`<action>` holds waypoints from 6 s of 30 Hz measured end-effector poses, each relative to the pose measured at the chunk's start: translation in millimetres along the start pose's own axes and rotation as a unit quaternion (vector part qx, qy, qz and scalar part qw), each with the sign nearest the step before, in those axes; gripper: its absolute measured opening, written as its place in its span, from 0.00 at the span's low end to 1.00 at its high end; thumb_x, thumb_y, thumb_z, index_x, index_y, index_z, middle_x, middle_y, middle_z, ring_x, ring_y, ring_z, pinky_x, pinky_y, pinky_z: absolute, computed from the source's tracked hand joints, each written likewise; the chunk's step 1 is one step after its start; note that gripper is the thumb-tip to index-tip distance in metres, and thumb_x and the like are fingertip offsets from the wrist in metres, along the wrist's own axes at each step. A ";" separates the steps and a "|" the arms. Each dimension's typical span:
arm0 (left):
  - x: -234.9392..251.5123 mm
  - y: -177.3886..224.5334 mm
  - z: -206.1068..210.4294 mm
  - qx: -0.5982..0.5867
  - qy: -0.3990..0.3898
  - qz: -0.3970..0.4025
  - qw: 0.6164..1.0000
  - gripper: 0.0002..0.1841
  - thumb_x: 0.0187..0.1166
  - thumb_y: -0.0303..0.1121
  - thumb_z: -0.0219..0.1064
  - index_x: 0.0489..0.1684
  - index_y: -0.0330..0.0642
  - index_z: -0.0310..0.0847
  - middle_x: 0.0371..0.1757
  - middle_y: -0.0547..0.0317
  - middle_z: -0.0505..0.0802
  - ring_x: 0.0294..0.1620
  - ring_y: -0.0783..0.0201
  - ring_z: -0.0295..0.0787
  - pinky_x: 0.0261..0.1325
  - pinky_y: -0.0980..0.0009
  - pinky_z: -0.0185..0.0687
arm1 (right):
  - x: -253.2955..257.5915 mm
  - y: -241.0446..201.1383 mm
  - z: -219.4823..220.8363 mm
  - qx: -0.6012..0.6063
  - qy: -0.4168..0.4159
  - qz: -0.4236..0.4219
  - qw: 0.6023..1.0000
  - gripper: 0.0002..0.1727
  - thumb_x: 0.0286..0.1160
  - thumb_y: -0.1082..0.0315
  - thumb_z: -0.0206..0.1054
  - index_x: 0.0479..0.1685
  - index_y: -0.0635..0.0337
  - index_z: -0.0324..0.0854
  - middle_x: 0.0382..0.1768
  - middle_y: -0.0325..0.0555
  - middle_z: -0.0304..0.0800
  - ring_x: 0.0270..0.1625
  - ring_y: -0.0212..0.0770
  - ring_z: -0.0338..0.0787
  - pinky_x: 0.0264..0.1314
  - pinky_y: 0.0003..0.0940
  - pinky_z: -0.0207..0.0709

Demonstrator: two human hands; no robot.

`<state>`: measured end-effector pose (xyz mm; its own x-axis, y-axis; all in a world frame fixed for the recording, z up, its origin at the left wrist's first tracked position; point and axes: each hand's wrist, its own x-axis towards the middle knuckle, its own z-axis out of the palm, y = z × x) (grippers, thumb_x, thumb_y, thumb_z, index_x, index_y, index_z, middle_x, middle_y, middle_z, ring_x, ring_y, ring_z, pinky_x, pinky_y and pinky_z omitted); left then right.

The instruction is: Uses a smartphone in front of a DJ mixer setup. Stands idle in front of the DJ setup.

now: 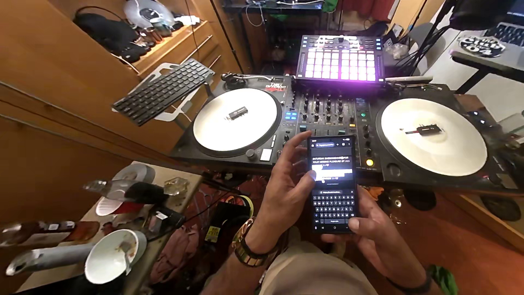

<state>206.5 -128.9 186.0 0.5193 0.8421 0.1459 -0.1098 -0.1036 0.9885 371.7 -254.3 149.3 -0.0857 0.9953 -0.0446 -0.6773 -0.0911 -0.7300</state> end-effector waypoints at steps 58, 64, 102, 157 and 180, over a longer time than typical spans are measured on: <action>3.5 2.3 21.4 0.018 0.115 -0.010 0.993 0.37 0.69 0.26 0.71 0.84 0.55 0.66 0.58 0.52 0.91 0.46 0.56 0.95 0.41 0.62 0.97 | 3.9 5.5 2.9 -0.002 -0.006 0.000 1.000 0.51 0.69 0.61 0.77 0.89 0.58 0.45 0.71 0.55 0.83 0.68 0.58 0.89 0.62 0.60 0.90; 3.5 2.2 22.3 0.009 0.109 -0.006 0.994 0.35 0.71 0.27 0.68 0.84 0.55 0.66 0.58 0.52 0.90 0.47 0.56 0.95 0.43 0.62 0.96 | 2.6 2.8 5.6 -0.012 0.003 -0.002 1.000 0.51 0.67 0.60 0.78 0.88 0.59 0.47 0.70 0.54 0.84 0.66 0.56 0.91 0.60 0.59 0.91; -0.8 -1.3 9.2 -0.020 0.024 0.002 1.000 0.42 0.67 0.23 0.56 0.91 0.57 0.59 0.69 0.51 0.87 0.57 0.54 0.92 0.51 0.58 0.94 | 4.2 5.4 12.8 -0.240 0.073 -0.042 0.967 0.61 0.51 0.70 0.88 0.88 0.64 0.47 0.67 0.49 0.87 0.64 0.43 0.92 0.67 0.39 0.91; 6.4 16.2 13.3 0.081 0.085 0.019 0.993 0.24 0.72 0.31 0.67 0.70 0.52 0.73 0.57 0.56 0.89 0.38 0.59 0.94 0.32 0.64 0.94 | -9.1 4.1 20.0 -0.155 0.054 -0.003 0.986 0.60 0.58 0.73 0.82 0.91 0.63 0.39 0.70 0.52 0.83 0.65 0.51 0.92 0.60 0.51 0.94; 14.3 14.6 15.5 0.234 0.091 0.002 0.968 0.23 0.74 0.53 0.71 0.60 0.52 0.74 0.44 0.58 0.88 0.33 0.62 0.87 0.26 0.63 0.83 | -6.3 8.8 13.1 -0.102 0.013 0.015 0.995 0.53 0.67 0.60 0.80 0.90 0.59 0.46 0.72 0.53 0.81 0.69 0.54 0.89 0.63 0.56 0.91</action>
<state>225.5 -126.6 203.1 0.3565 0.9162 0.1829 0.3062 -0.2995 0.9036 356.8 -261.8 152.1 -0.0823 0.9931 -0.0840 -0.5123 -0.1145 -0.8512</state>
